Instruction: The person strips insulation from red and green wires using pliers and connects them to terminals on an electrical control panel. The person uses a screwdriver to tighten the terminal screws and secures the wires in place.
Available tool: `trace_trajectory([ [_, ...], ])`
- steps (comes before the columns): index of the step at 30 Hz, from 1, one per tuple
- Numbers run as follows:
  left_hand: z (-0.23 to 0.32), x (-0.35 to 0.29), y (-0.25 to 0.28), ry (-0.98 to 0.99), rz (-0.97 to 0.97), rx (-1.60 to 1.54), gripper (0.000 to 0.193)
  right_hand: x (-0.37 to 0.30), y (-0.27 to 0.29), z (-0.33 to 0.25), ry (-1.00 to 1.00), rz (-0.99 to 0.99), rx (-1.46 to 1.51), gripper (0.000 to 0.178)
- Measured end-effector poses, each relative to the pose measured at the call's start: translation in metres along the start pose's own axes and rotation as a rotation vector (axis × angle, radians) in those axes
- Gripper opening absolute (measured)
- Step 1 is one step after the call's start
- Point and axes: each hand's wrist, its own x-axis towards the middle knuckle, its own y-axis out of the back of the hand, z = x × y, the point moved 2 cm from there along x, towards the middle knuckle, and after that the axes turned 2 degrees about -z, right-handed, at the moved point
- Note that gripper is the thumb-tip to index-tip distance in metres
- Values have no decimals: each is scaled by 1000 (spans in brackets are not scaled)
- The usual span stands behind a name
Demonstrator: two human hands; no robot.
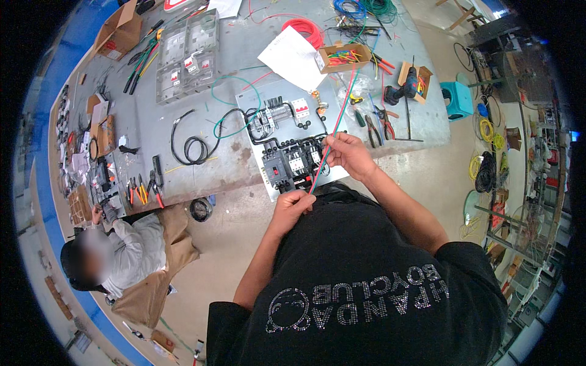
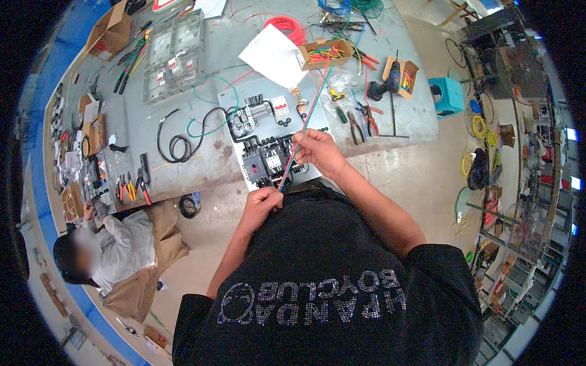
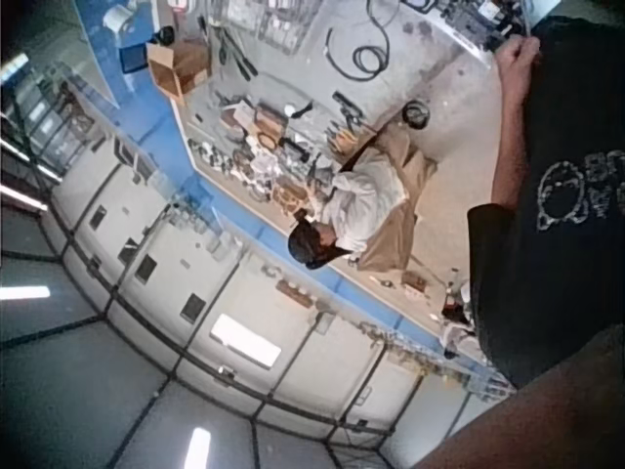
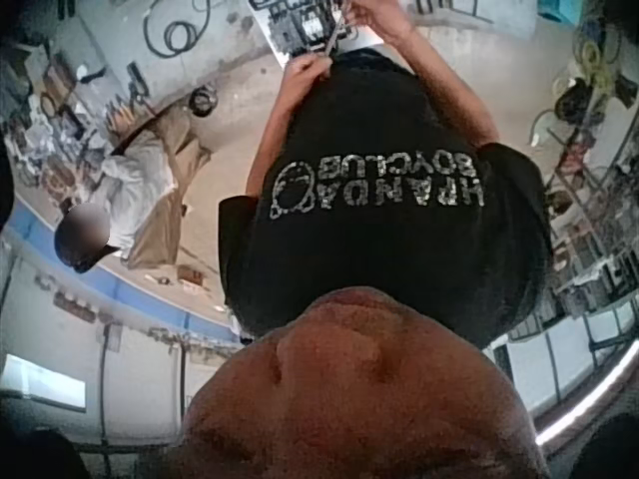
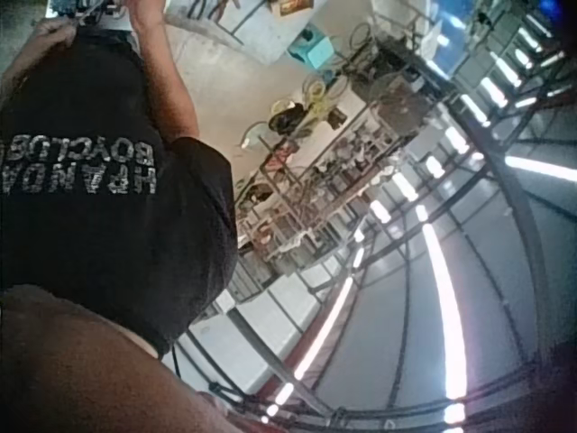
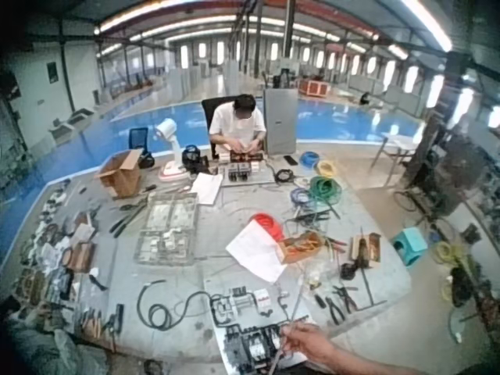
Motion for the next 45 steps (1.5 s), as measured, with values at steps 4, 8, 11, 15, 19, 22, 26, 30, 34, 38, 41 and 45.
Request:
trace_trajectory([
  [4, 2, 5, -3, 22, 22, -13, 22, -2, 3, -5, 21, -2, 4, 20],
  [8, 9, 7, -9, 17, -1, -14, 19, -4, 2, -6, 2, -4, -9, 19],
  [11, 9, 6, -9, 20, -35, 16, 18, -6, -1, -3, -10, 8, -28, 18],
  [15, 9, 7, -9, 18, -58, 30, 18, -6, 2, 0, -12, 0, -16, 18],
  [19, 10, 9, -10, 45, -63, 98, 21, -4, 5, 0, -24, 32, -62, 17],
  [22, 13, 6, -11, 63, -40, 36, 24, -1, 5, 3, 4, 38, -77, 18],
  [26, 19, 3, -10, 18, -54, -42, 27, 2, 6, 6, 23, 44, -89, 18],
  [30, 20, 3, -10, 66, -62, 11, 27, 2, 5, 5, 24, 39, -118, 20],
  [34, 18, 7, -11, 48, -64, 46, 25, 4, 5, 2, 28, 36, -137, 22],
  [38, 19, 11, -11, 50, -72, 83, 25, 2, 0, -7, 60, 25, -177, 24],
  [41, 16, 18, -14, 26, -73, 131, 26, 5, 3, -14, 113, 19, -283, 25],
  [45, 8, 32, -18, -20, -76, 116, 26, 3, 3, -29, 167, 12, -391, 26],
])
